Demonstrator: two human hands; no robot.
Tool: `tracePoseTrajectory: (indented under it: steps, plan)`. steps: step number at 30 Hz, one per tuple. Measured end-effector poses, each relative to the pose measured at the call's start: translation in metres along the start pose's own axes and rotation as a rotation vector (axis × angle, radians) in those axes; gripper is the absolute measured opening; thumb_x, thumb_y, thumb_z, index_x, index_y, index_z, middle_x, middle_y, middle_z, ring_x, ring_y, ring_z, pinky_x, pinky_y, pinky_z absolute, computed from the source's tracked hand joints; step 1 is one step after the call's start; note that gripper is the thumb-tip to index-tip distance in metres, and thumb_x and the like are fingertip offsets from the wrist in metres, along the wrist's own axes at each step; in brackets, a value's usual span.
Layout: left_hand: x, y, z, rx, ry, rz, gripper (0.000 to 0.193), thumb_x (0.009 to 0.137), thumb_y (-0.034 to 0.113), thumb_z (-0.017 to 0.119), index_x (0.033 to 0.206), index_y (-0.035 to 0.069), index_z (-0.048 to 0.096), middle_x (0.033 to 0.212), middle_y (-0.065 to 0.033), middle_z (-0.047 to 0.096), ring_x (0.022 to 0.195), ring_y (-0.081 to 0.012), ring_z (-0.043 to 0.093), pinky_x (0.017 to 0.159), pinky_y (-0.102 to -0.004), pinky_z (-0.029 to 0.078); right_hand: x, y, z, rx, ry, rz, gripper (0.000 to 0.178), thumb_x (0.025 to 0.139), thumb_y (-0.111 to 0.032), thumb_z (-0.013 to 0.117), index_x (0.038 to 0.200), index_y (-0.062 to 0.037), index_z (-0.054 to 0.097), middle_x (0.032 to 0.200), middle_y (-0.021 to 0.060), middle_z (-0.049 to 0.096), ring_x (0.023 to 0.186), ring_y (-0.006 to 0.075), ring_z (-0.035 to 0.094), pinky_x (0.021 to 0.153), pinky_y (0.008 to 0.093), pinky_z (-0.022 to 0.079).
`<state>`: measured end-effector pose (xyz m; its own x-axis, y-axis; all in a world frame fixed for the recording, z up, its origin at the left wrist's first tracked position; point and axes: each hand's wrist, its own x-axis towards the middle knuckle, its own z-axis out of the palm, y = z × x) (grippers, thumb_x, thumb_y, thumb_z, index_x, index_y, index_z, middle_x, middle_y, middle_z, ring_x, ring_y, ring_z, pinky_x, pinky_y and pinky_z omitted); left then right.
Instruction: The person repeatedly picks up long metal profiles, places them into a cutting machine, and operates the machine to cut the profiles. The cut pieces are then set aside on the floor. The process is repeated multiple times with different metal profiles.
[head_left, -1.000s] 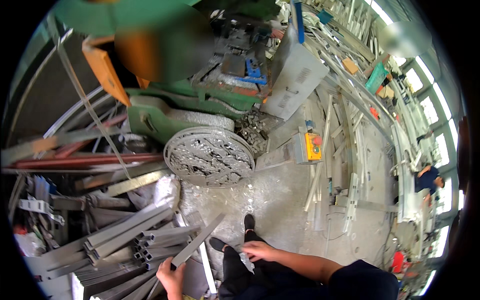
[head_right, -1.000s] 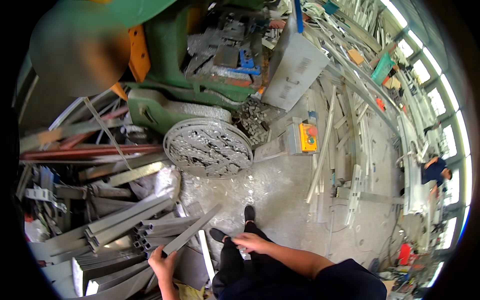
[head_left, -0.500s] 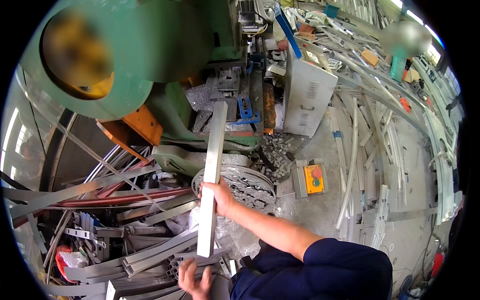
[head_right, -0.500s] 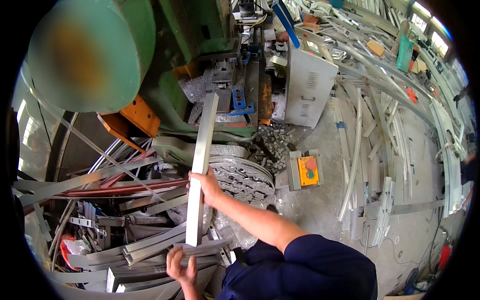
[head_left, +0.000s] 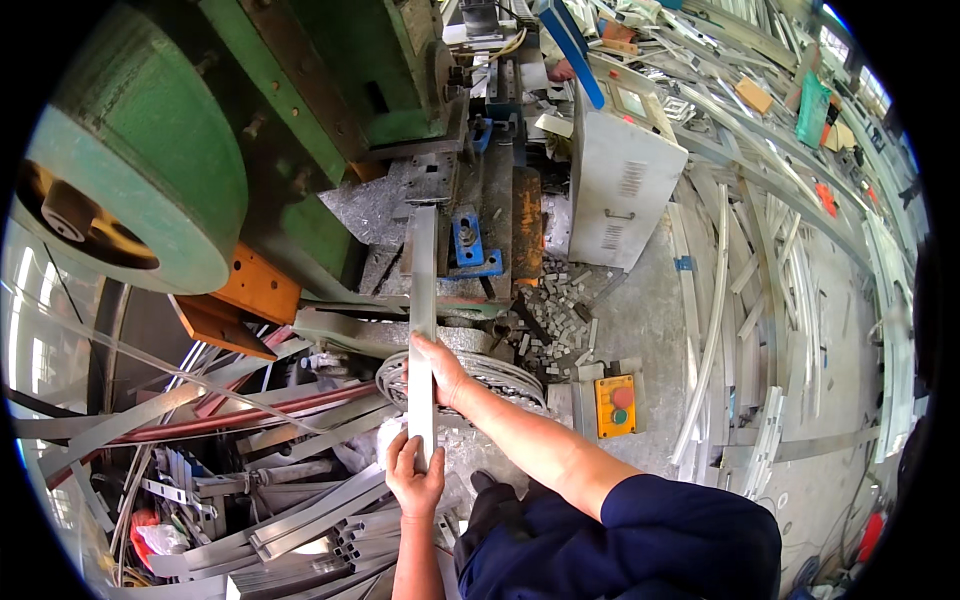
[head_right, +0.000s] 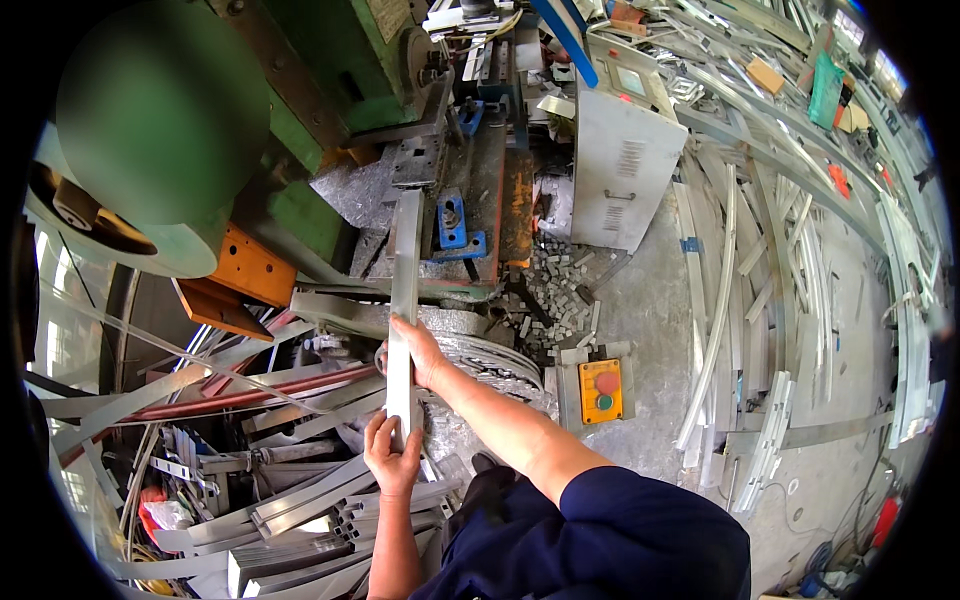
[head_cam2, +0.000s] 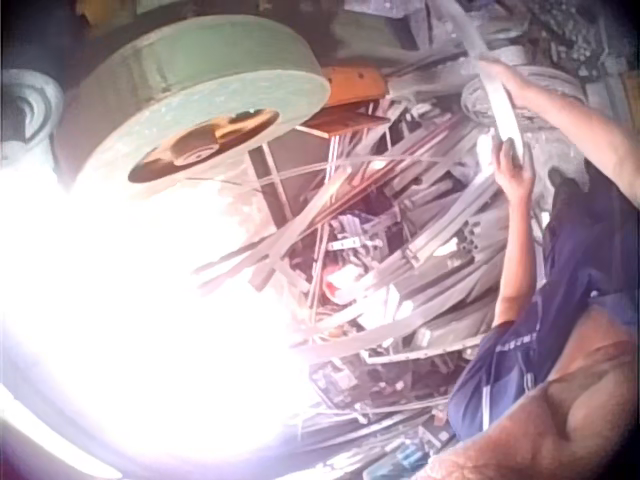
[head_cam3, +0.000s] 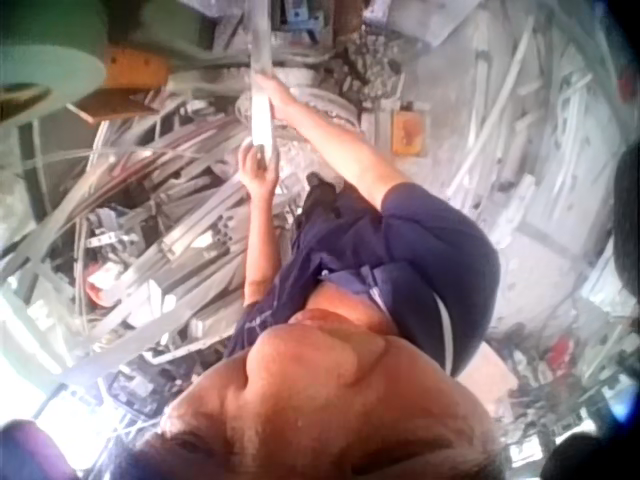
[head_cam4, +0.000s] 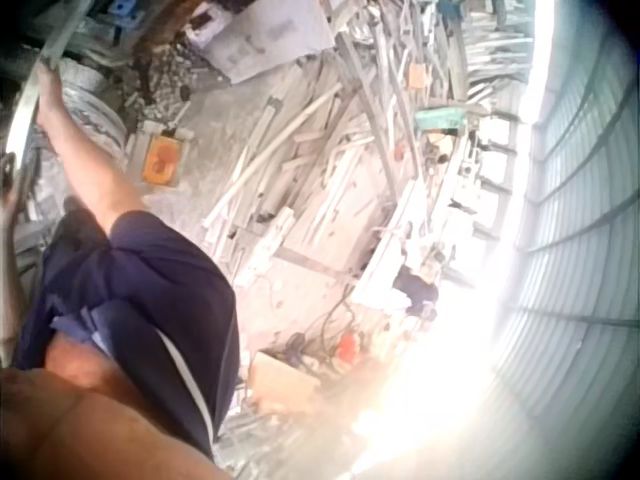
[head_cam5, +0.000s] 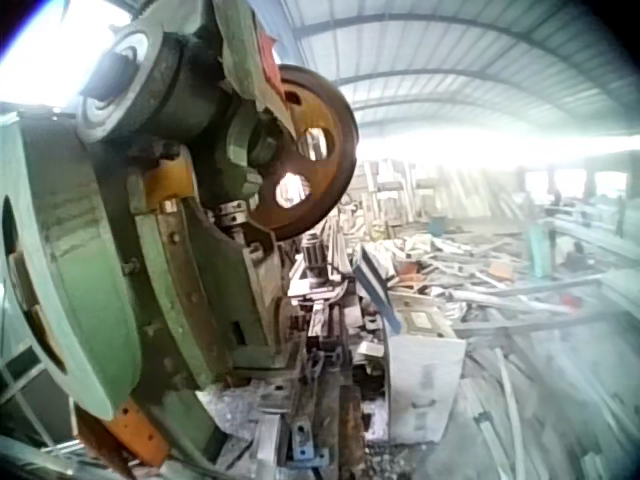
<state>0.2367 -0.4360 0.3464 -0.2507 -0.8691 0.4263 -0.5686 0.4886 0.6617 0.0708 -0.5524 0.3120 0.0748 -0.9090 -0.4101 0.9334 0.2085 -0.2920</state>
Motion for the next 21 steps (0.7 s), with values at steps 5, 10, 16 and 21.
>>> tracePoseTrajectory:
  steps: [5,10,16,21]
  plan:
    - [0.015,-0.022,-0.004,0.025,0.006,0.01,0.028,0.073,0.011,0.079,0.096,0.004,0.065,0.107,-0.0185,0.063,0.092,-0.0368,0.063,0.079,-0.0432,0.052,0.016,0.0,0.004,0.018,-0.005,0.077,0.056,0.086,-0.046,0.07,0.122,-0.0178,0.037,0.093,0.0125,0.059,0.071,0.0264,0.063,0.059,0.0486,0.057]
    - [0.025,-0.054,-0.006,0.006,0.025,0.167,0.021,0.08,0.018,0.074,0.092,0.004,0.064,0.108,-0.0189,0.062,0.096,-0.0371,0.06,0.082,-0.046,0.05,0.006,0.001,-0.01,-0.245,0.037,0.002,0.06,0.088,-0.05,0.068,0.124,-0.0119,0.04,0.104,0.0101,0.058,0.084,0.0213,0.063,0.065,0.0408,0.057]
    - [0.052,-0.059,0.014,-0.121,0.037,0.309,0.017,0.087,0.016,0.056,0.088,0.0,0.059,0.104,-0.0196,0.06,0.099,-0.0387,0.06,0.088,-0.0478,0.048,-0.126,0.002,-0.12,-0.745,0.208,0.127,0.042,0.095,-0.036,0.063,0.125,-0.008,0.054,0.102,0.0052,0.062,0.092,0.0171,0.064,0.073,0.0341,0.056]
    - [0.091,-0.058,0.03,-0.219,0.058,0.407,0.011,0.085,0.01,0.052,0.084,0.0,0.056,0.102,-0.0189,0.06,0.096,-0.0379,0.06,0.087,-0.0472,0.048,-0.242,-0.014,-0.138,-0.82,0.497,0.154,0.039,0.095,-0.023,0.062,0.128,-0.0031,0.053,0.105,0.0101,0.066,0.091,0.0184,0.067,0.075,0.0321,0.057]
